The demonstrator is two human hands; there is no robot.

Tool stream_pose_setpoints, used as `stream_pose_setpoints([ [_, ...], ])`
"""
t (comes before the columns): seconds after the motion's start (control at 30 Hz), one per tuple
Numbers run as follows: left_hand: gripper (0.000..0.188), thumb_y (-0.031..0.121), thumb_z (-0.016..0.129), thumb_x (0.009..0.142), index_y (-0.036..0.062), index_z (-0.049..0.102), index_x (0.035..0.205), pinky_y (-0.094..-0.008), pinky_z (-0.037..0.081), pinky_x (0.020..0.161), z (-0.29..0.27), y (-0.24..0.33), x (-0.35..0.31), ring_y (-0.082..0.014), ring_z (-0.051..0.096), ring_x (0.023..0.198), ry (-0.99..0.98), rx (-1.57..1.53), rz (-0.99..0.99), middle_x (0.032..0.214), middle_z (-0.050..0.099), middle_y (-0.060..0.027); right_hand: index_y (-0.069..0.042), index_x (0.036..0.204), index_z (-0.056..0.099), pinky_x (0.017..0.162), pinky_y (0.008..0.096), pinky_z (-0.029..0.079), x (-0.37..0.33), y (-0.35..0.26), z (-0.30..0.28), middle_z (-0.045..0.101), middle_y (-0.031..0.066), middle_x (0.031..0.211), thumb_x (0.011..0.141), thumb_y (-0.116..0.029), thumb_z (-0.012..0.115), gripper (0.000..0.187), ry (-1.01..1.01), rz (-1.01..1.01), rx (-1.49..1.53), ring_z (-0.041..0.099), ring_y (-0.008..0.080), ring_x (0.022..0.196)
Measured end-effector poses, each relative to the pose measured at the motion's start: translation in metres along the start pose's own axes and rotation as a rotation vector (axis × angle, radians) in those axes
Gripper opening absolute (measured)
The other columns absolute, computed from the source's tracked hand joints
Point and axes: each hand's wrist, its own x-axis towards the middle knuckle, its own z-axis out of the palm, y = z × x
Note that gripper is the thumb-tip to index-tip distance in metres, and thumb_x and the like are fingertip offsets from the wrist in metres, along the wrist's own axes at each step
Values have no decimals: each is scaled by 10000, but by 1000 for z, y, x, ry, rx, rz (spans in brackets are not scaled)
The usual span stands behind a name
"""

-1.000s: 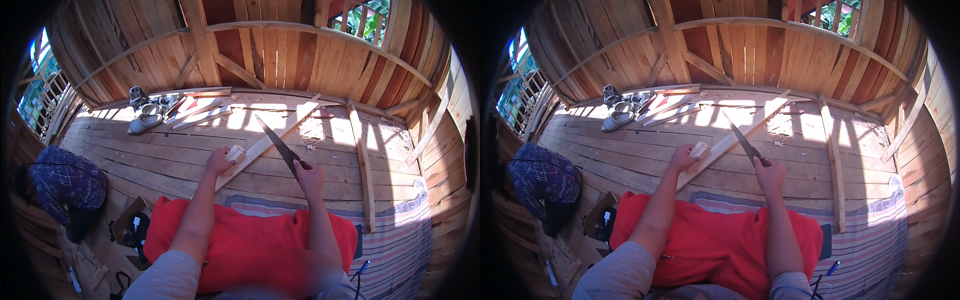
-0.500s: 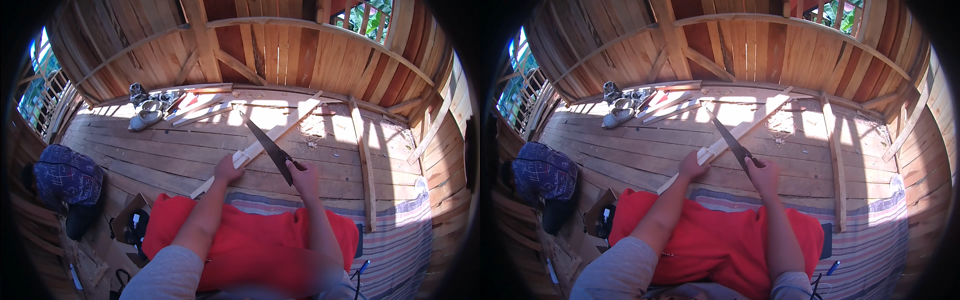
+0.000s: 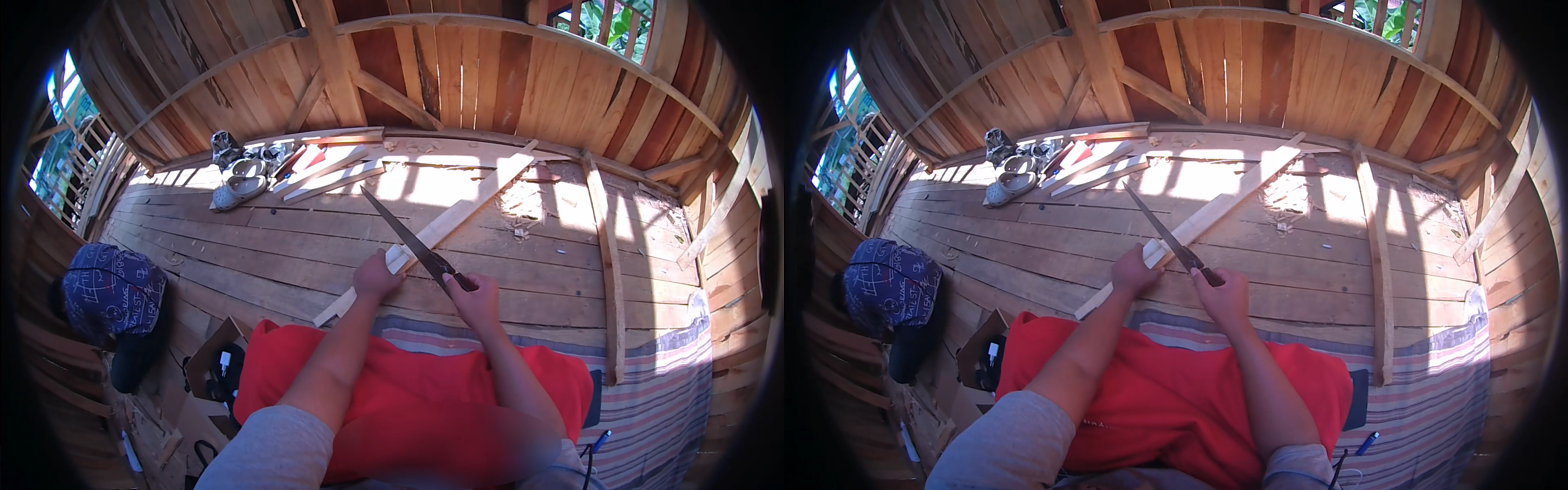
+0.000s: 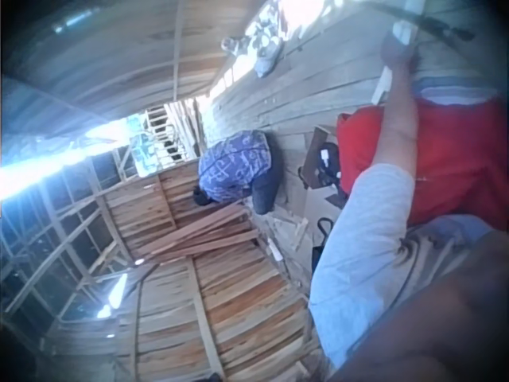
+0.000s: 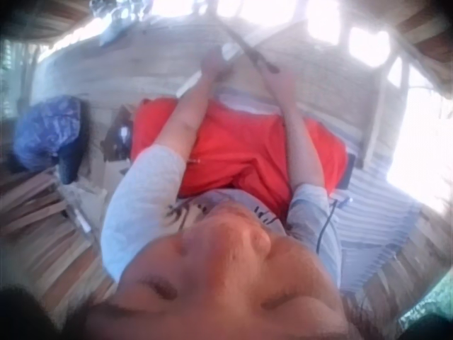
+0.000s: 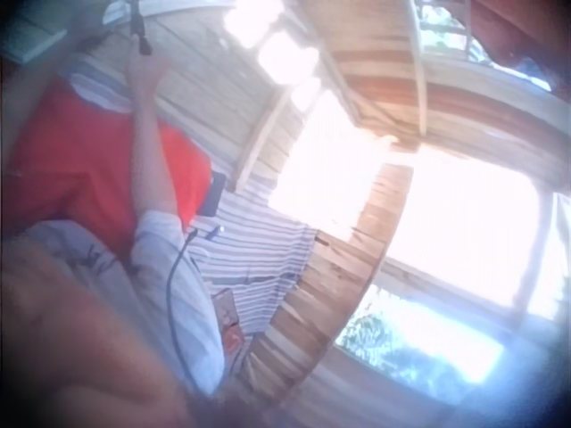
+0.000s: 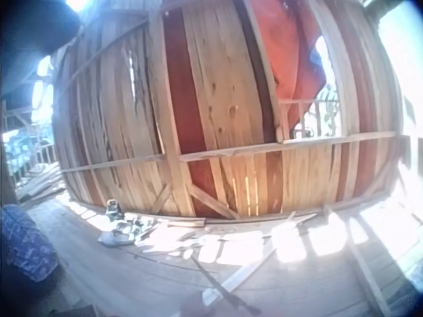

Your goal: The person uses a hand saw to cut through a narrow wooden plank on the floor of a wooden structure.

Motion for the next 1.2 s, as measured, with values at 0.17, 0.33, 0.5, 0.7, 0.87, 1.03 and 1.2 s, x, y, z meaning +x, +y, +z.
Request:
stream_pose_setpoints([
  [0.17, 639, 465, 854, 719, 83, 616, 1172, -484, 550, 907, -10, 5, -2, -374, 702, 1069, -59, -46, -3, 1105, 732, -181, 38, 708, 689, 485, 333, 371, 4, -1, -1, 522, 48, 527, 883, -317, 799, 411, -33, -8, -52, 463, 91, 523],
  [0.33, 624, 415, 867, 709, 96, 622, 1186, -495, 548, 922, -14, -2, 2, -377, 690, 1089, -51, -57, 15, 1116, 727, -180, 35, 637, 604, 479, 358, 363, 4, -2, 2, 487, 63, 514, 873, -319, 800, 468, -43, -24, 15, 441, 113, 509],
  [0.5, 625, 387, 865, 706, 88, 635, 1204, -494, 539, 947, -35, -15, 15, -372, 680, 1098, -47, -85, 53, 1135, 720, -168, 25, 632, 605, 478, 345, 357, 2, -4, 1, 472, 53, 511, 877, -312, 798, 459, -32, -20, 44, 435, 96, 511],
  [0.7, 640, 408, 867, 696, 96, 647, 1210, -486, 537, 966, -16, -33, 19, -348, 639, 1161, 47, 34, 129, 1217, 677, -147, 19, 636, 612, 479, 337, 363, 3, -5, 11, 485, 47, 512, 881, -300, 798, 443, -29, -41, 68, 439, 92, 509],
  [0.87, 700, 460, 879, 668, 106, 650, 1226, -474, 534, 981, -13, -40, 34, -337, 636, 1187, -48, -21, 64, 1265, 668, -148, 21, 649, 629, 487, 329, 389, 2, -6, 16, 511, 51, 512, 894, -304, 790, 437, -81, -50, 4, 480, 95, 503],
  [1.03, 716, 506, 886, 643, 123, 673, 1208, -464, 543, 970, -14, -33, 31, -339, 673, 1136, -90, -16, -32, 1194, 709, -157, 26, 653, 634, 487, 328, 393, 1, -13, 16, 522, 55, 510, 909, -303, 775, 440, -55, 76, 117, 497, 100, 498],
  [1.2, 704, 505, 876, 667, 100, 687, 1210, -450, 546, 950, -19, -24, 31, -328, 695, 1102, -105, 31, -79, 1163, 732, -150, 29, 654, 632, 487, 332, 373, 5, -2, 18, 516, 41, 521, 900, -303, 779, 439, -55, 35, 76, 471, 96, 506],
])
